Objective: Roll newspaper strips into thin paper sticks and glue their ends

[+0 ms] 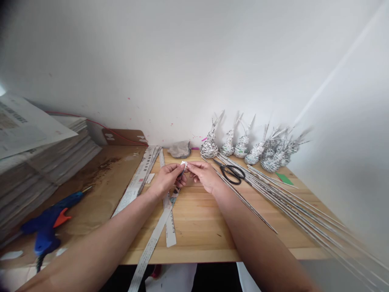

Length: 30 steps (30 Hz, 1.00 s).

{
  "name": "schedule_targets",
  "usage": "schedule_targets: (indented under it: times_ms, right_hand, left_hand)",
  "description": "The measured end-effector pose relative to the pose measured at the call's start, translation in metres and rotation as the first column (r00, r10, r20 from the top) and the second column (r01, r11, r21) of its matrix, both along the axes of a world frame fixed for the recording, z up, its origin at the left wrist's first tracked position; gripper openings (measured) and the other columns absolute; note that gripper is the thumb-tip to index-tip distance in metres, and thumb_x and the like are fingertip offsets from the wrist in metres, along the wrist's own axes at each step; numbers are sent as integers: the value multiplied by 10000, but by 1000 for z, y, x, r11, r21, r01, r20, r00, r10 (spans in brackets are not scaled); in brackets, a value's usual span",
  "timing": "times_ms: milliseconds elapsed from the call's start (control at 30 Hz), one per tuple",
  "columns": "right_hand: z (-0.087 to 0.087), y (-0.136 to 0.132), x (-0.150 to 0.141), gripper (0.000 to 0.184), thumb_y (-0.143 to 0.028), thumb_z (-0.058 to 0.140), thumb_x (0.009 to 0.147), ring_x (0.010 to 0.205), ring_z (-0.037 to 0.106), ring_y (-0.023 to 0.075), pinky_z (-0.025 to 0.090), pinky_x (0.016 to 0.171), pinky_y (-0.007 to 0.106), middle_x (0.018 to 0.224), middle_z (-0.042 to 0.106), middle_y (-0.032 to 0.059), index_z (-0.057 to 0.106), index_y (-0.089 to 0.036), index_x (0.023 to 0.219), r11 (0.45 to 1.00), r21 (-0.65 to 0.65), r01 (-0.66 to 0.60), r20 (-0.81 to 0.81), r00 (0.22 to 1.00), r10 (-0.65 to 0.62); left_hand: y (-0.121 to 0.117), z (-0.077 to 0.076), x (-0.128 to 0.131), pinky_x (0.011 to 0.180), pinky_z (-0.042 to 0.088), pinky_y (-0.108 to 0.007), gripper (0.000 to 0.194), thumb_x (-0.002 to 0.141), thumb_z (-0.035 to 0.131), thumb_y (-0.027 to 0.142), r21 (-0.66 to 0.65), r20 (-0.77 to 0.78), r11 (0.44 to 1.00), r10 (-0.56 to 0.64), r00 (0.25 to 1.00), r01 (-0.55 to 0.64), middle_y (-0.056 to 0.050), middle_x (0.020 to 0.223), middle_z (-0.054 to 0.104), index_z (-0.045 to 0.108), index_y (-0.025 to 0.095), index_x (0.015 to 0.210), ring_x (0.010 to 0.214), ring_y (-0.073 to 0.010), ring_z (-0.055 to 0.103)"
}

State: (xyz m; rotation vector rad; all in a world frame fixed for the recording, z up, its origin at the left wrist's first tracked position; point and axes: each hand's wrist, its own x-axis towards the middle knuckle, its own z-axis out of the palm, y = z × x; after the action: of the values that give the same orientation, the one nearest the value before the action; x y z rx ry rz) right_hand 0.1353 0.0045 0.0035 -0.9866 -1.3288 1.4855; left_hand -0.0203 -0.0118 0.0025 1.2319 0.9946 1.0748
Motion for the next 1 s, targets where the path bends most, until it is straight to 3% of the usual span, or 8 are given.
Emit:
schedule_targets:
  times_ms: [367, 667, 1000]
  right_hand:
    - [0, -1, -3, 281, -402, 747, 657, 570, 472, 79, 288, 466, 213, 746, 652, 31, 741, -181, 830, 1000, 7, 20, 10, 1000, -20]
    - [-2, 1, -3, 293, -385, 773, 625, 532, 457, 66, 260, 448, 206, 674, 636, 16, 747, -177, 830, 999, -52, 7, -32, 999, -9]
    - [-2, 1, -1, 275, -399, 763, 622, 549, 478, 75, 284, 450, 210, 693, 632, 10, 727, -171, 773, 998, -51, 46, -50, 998, -49]
  left_hand:
    - [-3, 4, 0, 410, 431, -197, 345, 789, 557, 490, -1, -69, 1000, -6, 998, 6, -8, 532, 603, 577, 148, 747, 422, -105, 542]
    - [2, -4, -3, 384, 407, -179, 392, 766, 566, 537, 52, -107, 998, -20, 994, 25, -7, 553, 601, 586, 146, 737, 414, -92, 535]
    - [-3, -1, 1, 428, 433, -189, 397, 818, 485, 522, 130, -207, 991, 7, 978, 20, -28, 595, 610, 569, 148, 715, 475, -111, 562]
